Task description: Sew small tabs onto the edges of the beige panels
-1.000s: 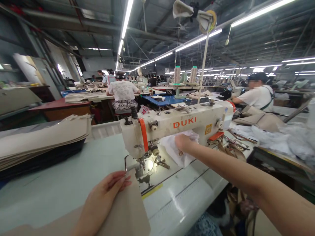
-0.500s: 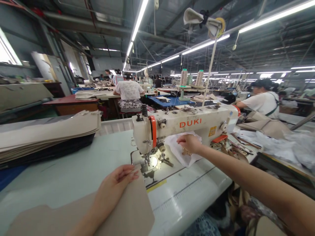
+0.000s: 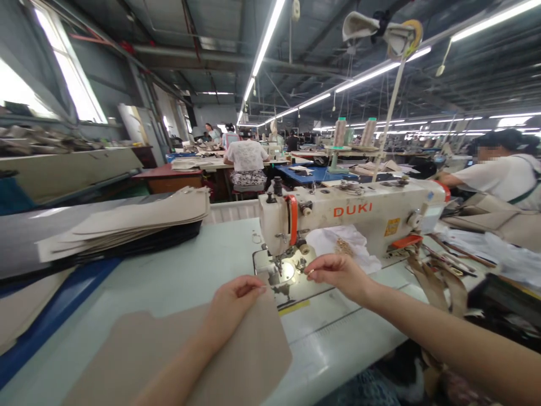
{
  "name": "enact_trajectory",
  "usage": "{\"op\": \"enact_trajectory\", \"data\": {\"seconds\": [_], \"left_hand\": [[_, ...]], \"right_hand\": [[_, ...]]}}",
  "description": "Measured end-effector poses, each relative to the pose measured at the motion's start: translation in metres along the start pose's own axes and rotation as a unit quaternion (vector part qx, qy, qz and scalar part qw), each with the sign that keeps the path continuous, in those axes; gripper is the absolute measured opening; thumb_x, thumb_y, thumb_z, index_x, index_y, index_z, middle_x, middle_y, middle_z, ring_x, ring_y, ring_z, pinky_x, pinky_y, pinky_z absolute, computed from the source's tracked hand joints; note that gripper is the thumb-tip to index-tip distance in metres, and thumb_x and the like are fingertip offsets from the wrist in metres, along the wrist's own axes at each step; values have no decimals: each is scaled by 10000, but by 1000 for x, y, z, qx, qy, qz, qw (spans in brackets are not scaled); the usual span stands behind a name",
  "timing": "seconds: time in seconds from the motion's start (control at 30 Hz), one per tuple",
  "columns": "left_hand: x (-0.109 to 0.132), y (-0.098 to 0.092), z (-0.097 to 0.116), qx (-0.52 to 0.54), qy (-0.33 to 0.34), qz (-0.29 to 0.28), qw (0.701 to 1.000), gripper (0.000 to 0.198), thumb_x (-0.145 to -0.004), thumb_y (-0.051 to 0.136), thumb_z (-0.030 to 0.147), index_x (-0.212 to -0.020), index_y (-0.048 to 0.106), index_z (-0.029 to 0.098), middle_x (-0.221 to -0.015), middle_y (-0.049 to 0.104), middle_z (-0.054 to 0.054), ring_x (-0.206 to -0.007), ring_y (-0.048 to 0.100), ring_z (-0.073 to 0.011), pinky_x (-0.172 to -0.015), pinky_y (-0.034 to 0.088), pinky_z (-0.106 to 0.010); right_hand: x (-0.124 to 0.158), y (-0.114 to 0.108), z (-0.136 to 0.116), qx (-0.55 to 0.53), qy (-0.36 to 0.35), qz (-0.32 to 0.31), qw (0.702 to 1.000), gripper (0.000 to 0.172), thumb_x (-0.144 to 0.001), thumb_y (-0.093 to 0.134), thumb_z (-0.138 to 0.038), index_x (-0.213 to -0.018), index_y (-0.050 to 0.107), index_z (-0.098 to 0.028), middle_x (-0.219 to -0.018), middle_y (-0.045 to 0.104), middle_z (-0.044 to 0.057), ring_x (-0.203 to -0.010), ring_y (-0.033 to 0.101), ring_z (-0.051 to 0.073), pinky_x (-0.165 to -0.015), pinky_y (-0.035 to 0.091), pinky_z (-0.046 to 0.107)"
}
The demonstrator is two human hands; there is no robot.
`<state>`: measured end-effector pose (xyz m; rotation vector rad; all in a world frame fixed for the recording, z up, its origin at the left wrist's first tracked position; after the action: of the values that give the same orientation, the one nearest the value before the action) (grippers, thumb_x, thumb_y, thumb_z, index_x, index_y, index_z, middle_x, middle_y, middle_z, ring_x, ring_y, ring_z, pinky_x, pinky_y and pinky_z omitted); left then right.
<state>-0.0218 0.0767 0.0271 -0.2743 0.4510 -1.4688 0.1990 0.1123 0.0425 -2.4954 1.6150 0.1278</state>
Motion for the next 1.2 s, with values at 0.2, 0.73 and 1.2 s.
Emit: {"op": "enact_trajectory", "data": {"seconds": [0.2, 0.73, 1.2], "left_hand": [[5, 6, 4, 33, 42, -11, 999, 133, -702, 623, 308, -706, 673, 185, -613, 643, 10, -609, 591, -148, -594, 450, -236], [6, -6, 4, -91, 19, 120, 988, 94, -702, 554, 272, -668, 617, 210, -611, 625, 28, -592, 568, -146, -574, 424, -245], [8, 3, 2, -82, 30, 62, 994, 105, -701, 563, 279, -668, 643, 219, -615, 653, 17, -607, 602, -163, -596, 447, -259]], "right_hand": [[-19, 56, 39, -47, 35, 17, 998, 296, -595, 753, -410, -781, 711, -183, -689, 677, 10, -643, 636, 157, -637, 519, 295], [-36, 84, 49, -69, 40, 9, 997, 215, -648, 686, -349, -797, 669, -193, -716, 684, 2, -694, 645, 167, -681, 505, 294], [-26, 82, 18, 185, -98, 47, 977, 158, -736, 503, -149, -776, 651, -187, -698, 633, -4, -642, 558, 136, -597, 423, 229]]}}
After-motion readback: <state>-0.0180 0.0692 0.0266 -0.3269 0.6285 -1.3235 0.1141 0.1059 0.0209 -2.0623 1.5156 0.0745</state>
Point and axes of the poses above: each hand's wrist, its own x-axis away from the middle knuckle, its own y-axis out of the palm, z = x × y, the point moved 7 cm from there along -x, towards the middle knuckle
